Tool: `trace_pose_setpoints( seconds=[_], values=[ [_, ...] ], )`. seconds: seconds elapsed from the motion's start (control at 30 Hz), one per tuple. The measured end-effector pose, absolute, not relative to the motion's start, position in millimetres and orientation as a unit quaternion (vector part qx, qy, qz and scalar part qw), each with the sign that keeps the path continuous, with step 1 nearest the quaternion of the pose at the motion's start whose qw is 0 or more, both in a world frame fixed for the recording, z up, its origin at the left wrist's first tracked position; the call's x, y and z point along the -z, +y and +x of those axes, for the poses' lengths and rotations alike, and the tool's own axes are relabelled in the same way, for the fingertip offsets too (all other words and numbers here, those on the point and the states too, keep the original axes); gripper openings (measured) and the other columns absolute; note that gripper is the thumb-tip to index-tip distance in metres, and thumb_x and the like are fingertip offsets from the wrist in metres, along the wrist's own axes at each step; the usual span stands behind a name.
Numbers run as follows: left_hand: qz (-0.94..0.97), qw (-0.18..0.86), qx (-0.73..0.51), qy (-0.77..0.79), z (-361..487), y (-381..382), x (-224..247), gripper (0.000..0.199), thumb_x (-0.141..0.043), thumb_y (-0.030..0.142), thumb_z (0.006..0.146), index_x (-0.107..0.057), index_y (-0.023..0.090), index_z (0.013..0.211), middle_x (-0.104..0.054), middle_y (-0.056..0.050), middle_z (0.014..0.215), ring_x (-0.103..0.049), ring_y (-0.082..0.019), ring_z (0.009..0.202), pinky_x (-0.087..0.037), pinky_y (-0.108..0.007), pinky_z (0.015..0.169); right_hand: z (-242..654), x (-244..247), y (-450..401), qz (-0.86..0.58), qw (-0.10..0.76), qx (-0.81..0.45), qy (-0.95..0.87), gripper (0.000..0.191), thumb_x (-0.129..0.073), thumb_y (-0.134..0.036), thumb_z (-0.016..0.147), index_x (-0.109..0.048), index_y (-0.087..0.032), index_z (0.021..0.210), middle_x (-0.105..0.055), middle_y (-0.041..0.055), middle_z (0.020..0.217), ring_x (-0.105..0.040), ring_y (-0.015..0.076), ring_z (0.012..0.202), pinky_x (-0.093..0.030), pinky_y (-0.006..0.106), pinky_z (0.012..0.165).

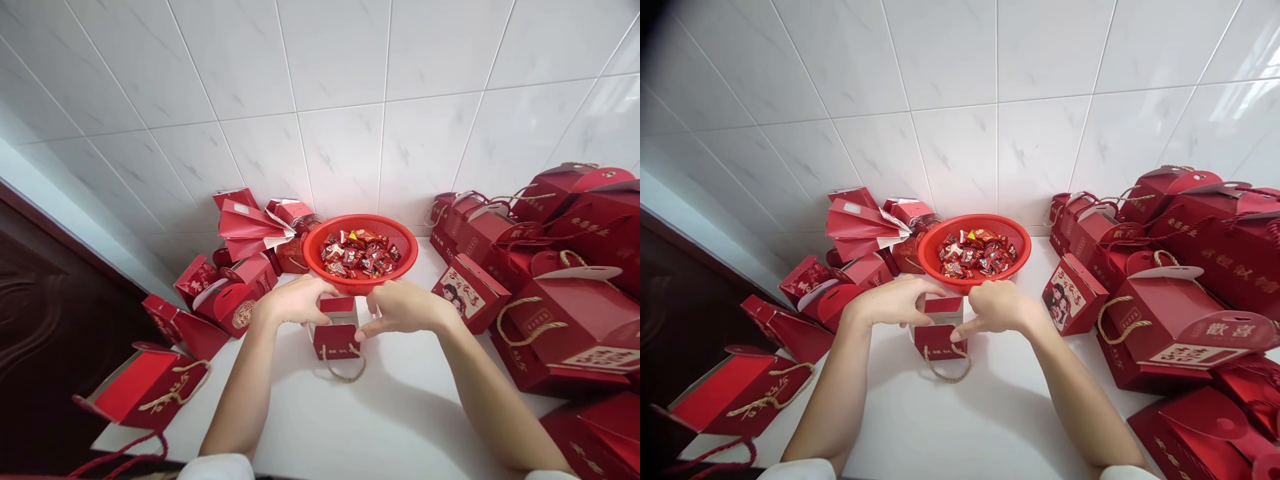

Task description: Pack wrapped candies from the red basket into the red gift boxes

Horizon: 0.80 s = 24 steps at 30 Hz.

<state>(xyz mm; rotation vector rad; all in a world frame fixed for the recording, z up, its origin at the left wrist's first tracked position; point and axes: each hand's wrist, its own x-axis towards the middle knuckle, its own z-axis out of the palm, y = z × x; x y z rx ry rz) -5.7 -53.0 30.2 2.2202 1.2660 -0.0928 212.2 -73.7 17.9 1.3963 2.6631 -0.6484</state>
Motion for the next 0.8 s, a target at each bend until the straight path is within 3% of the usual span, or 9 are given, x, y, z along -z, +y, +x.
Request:
trace_pose_setpoints(
  seconds=[0.1,0.17,0.23,0.37,0.53,0.67,0.8],
  values=[
    [0.825,0.254,0.009,0.505,-4.0,-50.5,-26.5,0.047,-0.068,0.027,0.067,-0.071,0.031,0.114,-0.071,0.000,0.094,-0.060,-0.013,0.062,-0.039,-0.018,0.047,201.5,-16.5,-75.2,0.471,0.037,0.189,0.861,0.071,-0.038,-0.078,0.088,-0.061,-0.016,0.062,-0.059,0.0086,0.064,-0.056,0.0190,0.061,-0.033,0.028,0.057],
    [0.810,0.254,0.024,0.527,-3.2,-48.3,-23.2,0.026,-0.065,0.034,0.072,-0.072,0.025,0.095,-0.069,-0.001,0.086,-0.057,-0.013,0.055,-0.037,-0.019,0.044,192.1,-14.2,-76.2,0.494,0.027,0.170,0.852,0.076,-0.025,-0.075,0.093,-0.065,-0.016,0.067,-0.063,0.0106,0.069,-0.060,0.0208,0.065,-0.035,0.029,0.059],
    [0.803,0.251,0.040,0.539,-2.6,-46.5,-20.4,0.020,-0.060,0.039,0.077,-0.066,0.020,0.076,-0.065,-0.001,0.072,-0.054,-0.012,0.046,-0.036,-0.022,0.043,183.1,-11.3,-76.9,0.524,0.029,0.149,0.838,0.079,-0.019,-0.072,0.095,-0.069,-0.015,0.075,-0.067,0.0129,0.075,-0.064,0.0235,0.072,-0.039,0.029,0.063],
    [0.808,0.248,0.035,0.533,-2.9,-44.6,-19.3,0.025,-0.051,0.035,0.081,-0.057,0.020,0.063,-0.060,-0.001,0.057,-0.054,-0.014,0.043,-0.038,-0.024,0.045,175.9,-8.4,-77.5,0.543,0.048,0.122,0.829,0.077,-0.024,-0.073,0.095,-0.073,-0.014,0.087,-0.071,0.0163,0.088,-0.068,0.0266,0.083,-0.044,0.030,0.069],
    [0.795,0.274,0.006,0.541,-8.1,-39.7,-21.4,0.027,-0.051,0.038,0.083,-0.060,0.020,0.064,-0.057,0.000,0.048,-0.049,-0.014,0.043,-0.036,-0.024,0.045,185.2,-12.9,-79.9,0.507,0.075,0.156,0.844,0.076,-0.037,-0.083,0.084,-0.071,-0.015,0.081,-0.070,0.0130,0.077,-0.068,0.0263,0.074,-0.041,0.030,0.065],
    [0.765,0.297,-0.048,0.569,-14.4,-33.5,-20.5,0.036,-0.055,0.042,0.081,-0.050,0.019,0.054,-0.057,-0.001,0.047,-0.046,-0.012,0.042,-0.037,-0.023,0.046,182.9,-15.0,-85.1,0.511,0.094,0.151,0.841,0.067,-0.058,-0.079,0.077,-0.069,-0.015,0.091,-0.072,0.0123,0.084,-0.069,0.0287,0.080,-0.041,0.030,0.065],
    [0.740,0.252,-0.073,0.619,-24.0,-31.4,-21.7,0.042,-0.057,0.038,0.080,-0.039,0.019,0.046,-0.051,0.001,0.043,-0.037,-0.010,0.041,-0.031,-0.025,0.046,168.6,-10.9,-90.8,0.513,0.091,0.148,0.841,0.062,-0.049,-0.071,0.089,-0.067,-0.014,0.102,-0.073,0.0157,0.099,-0.070,0.0313,0.090,-0.044,0.032,0.069]
  ],
)
